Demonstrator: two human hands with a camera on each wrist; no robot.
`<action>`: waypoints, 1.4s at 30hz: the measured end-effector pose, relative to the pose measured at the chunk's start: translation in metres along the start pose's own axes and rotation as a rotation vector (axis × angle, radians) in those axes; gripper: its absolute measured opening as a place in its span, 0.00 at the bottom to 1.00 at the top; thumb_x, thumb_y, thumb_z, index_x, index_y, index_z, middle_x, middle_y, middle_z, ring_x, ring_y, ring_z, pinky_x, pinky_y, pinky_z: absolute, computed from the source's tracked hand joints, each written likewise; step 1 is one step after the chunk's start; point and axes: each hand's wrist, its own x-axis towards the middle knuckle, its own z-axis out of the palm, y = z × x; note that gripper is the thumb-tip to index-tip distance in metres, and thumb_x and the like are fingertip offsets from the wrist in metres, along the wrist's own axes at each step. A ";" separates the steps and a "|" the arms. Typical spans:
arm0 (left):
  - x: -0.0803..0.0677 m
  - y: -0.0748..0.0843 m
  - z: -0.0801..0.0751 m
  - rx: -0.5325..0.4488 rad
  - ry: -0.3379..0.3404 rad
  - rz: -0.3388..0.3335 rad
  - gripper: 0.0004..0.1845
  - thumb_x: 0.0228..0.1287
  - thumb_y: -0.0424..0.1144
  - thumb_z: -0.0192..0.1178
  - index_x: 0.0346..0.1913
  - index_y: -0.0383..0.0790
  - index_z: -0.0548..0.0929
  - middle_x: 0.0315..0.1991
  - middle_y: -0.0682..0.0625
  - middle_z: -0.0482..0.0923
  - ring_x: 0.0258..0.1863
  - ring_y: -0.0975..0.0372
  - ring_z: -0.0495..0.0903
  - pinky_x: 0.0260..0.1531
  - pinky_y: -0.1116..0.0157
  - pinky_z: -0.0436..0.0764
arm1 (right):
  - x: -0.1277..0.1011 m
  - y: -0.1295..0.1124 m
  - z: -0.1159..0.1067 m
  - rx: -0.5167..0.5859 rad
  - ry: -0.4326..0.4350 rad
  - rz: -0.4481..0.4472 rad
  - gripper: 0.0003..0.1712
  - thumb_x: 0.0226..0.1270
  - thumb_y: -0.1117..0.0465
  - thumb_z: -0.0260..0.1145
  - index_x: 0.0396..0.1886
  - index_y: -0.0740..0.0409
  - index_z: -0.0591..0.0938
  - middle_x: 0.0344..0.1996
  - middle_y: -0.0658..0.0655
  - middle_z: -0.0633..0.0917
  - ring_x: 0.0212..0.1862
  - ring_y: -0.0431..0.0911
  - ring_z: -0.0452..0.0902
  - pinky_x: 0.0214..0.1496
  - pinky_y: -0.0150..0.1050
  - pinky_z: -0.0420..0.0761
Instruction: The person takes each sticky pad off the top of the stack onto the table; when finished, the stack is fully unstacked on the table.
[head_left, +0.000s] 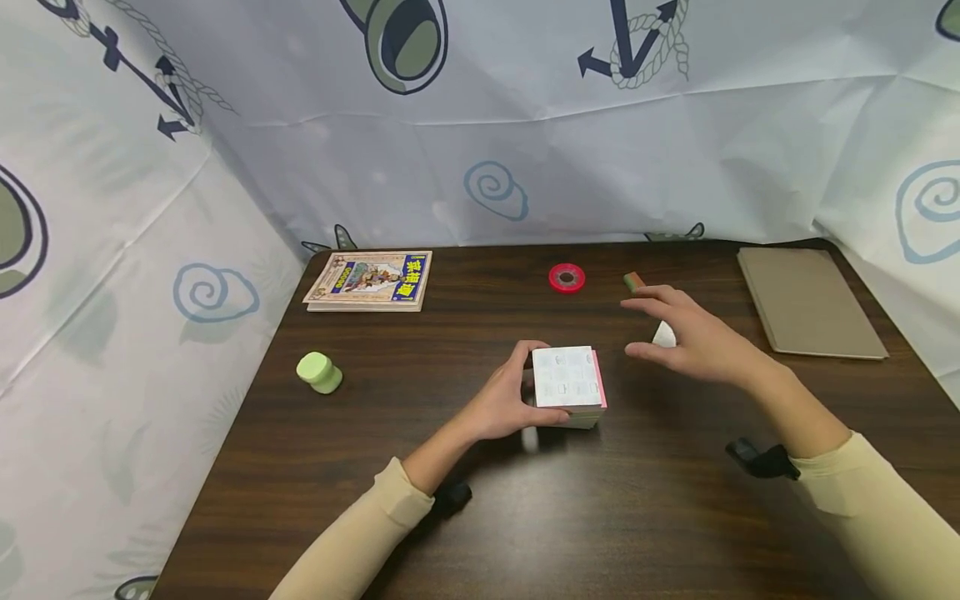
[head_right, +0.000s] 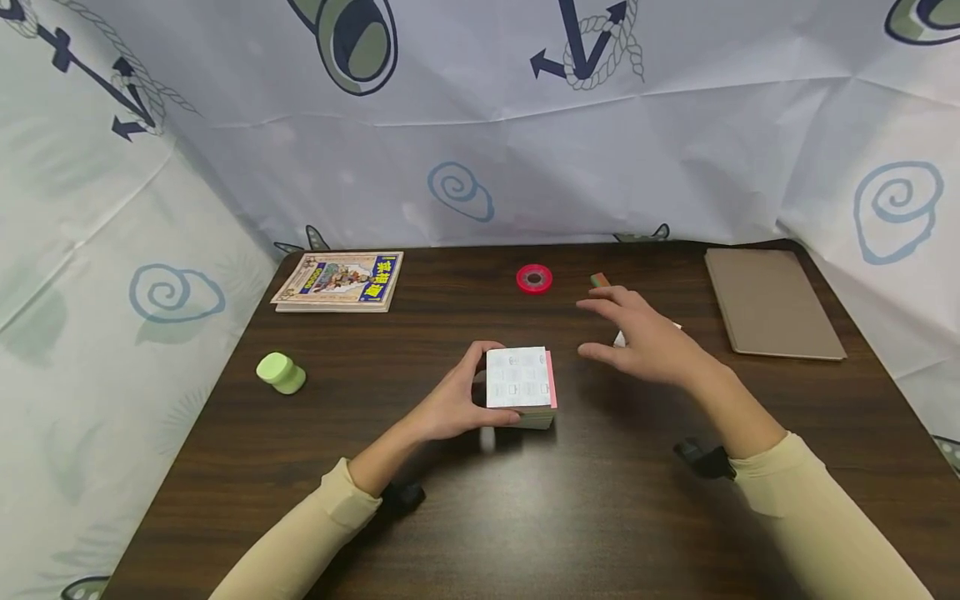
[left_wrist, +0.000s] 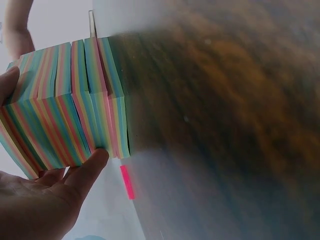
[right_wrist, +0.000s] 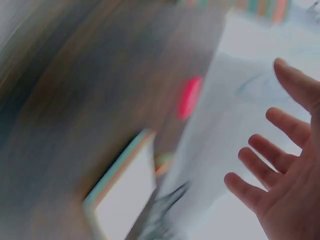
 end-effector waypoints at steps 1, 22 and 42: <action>0.000 0.000 0.000 -0.003 -0.001 0.003 0.48 0.45 0.36 0.80 0.66 0.41 0.59 0.56 0.50 0.71 0.48 0.62 0.79 0.51 0.59 0.78 | 0.001 -0.010 0.001 0.012 0.001 -0.031 0.36 0.63 0.45 0.70 0.68 0.52 0.72 0.68 0.56 0.67 0.69 0.55 0.59 0.61 0.58 0.67; -0.009 0.028 -0.008 -0.063 -0.059 -0.001 0.45 0.49 0.27 0.75 0.65 0.31 0.57 0.61 0.42 0.64 0.52 0.57 0.76 0.53 0.58 0.77 | 0.005 -0.076 0.039 -0.003 -0.167 -0.296 0.38 0.59 0.48 0.74 0.68 0.48 0.72 0.71 0.50 0.65 0.68 0.44 0.61 0.58 0.44 0.74; 0.000 -0.004 -0.002 -0.034 -0.041 0.020 0.47 0.47 0.32 0.78 0.66 0.40 0.58 0.61 0.47 0.65 0.57 0.59 0.73 0.57 0.57 0.74 | 0.011 -0.073 0.037 -0.036 -0.134 -0.300 0.34 0.53 0.51 0.77 0.62 0.49 0.78 0.63 0.49 0.73 0.61 0.42 0.68 0.52 0.40 0.76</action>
